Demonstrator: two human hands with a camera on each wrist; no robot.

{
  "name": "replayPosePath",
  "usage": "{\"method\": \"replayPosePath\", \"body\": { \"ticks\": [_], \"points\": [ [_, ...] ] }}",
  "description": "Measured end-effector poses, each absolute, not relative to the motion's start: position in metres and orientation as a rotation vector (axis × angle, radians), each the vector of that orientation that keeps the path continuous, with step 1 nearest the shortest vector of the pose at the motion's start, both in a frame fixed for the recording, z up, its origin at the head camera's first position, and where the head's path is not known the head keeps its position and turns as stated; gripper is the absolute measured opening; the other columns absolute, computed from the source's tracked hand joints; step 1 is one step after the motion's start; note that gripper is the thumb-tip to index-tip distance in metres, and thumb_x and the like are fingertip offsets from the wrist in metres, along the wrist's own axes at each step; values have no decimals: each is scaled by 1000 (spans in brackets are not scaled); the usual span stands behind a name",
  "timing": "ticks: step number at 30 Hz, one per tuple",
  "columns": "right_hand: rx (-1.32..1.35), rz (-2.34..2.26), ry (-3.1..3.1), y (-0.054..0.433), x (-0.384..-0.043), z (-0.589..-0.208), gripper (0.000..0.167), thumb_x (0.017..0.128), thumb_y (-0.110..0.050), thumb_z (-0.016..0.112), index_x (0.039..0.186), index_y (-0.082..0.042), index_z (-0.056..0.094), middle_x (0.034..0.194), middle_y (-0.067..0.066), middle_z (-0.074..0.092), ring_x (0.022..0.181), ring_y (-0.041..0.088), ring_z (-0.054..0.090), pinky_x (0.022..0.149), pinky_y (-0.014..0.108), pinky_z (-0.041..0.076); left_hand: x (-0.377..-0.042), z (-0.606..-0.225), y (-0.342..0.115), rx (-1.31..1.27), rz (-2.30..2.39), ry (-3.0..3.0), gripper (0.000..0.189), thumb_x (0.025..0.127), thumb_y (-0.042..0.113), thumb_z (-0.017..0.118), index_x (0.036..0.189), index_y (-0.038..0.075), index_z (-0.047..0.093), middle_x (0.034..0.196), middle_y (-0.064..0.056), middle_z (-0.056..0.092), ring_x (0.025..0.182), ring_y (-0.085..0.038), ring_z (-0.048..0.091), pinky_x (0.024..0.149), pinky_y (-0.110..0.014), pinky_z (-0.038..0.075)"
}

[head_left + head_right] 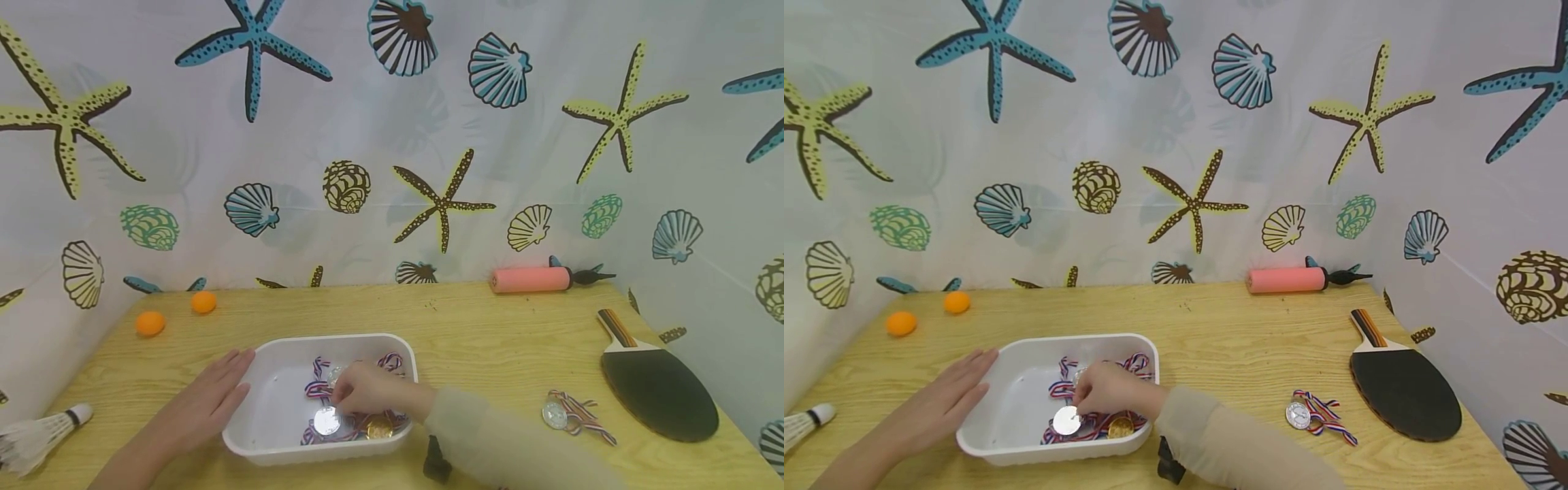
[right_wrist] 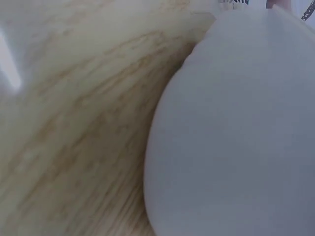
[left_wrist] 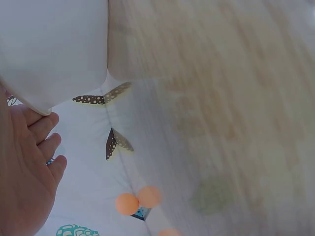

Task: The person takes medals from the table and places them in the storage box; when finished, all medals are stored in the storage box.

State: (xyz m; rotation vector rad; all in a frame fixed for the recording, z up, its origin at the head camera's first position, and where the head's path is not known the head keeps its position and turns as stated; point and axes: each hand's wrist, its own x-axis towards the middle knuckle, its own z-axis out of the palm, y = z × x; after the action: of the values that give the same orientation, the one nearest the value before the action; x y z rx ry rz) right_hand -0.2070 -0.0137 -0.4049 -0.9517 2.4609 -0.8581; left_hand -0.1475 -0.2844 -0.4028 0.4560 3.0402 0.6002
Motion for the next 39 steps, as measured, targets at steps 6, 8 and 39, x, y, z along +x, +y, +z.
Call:
{"method": "replayPosePath", "body": {
  "ticks": [6, 8, 39],
  "points": [
    [-1034, -764, 2562, -17, -206, -408, 7, 73, -6, 73, 71, -12, 70, 63, -12, 58, 62, 0, 49, 65, 12, 41, -148, -404, -285, 456, 591, 3043, 58, 99, 38, 35, 145, 4, 25, 146, -20, 26, 132, -42, 19, 101, -61, 21],
    [-1053, -754, 2572, -17, -206, -409, 7, 73, -6, 73, 71, -12, 70, 63, -12, 58, 63, 0, 49, 67, 13, 40, -148, -404, -285, 459, 590, 3043, 58, 99, 38, 35, 145, 4, 25, 146, -20, 26, 132, -42, 20, 101, -61, 21],
    [-1126, -713, 2610, 8, -207, -369, 3, 81, -14, 69, 83, -13, 72, 75, -13, 64, 72, -2, 55, 70, 13, 43, -149, -404, -285, 464, 600, 3039, 58, 99, 39, 34, 144, 3, 26, 146, -21, 26, 132, -42, 20, 101, -60, 21]
  ]
}}
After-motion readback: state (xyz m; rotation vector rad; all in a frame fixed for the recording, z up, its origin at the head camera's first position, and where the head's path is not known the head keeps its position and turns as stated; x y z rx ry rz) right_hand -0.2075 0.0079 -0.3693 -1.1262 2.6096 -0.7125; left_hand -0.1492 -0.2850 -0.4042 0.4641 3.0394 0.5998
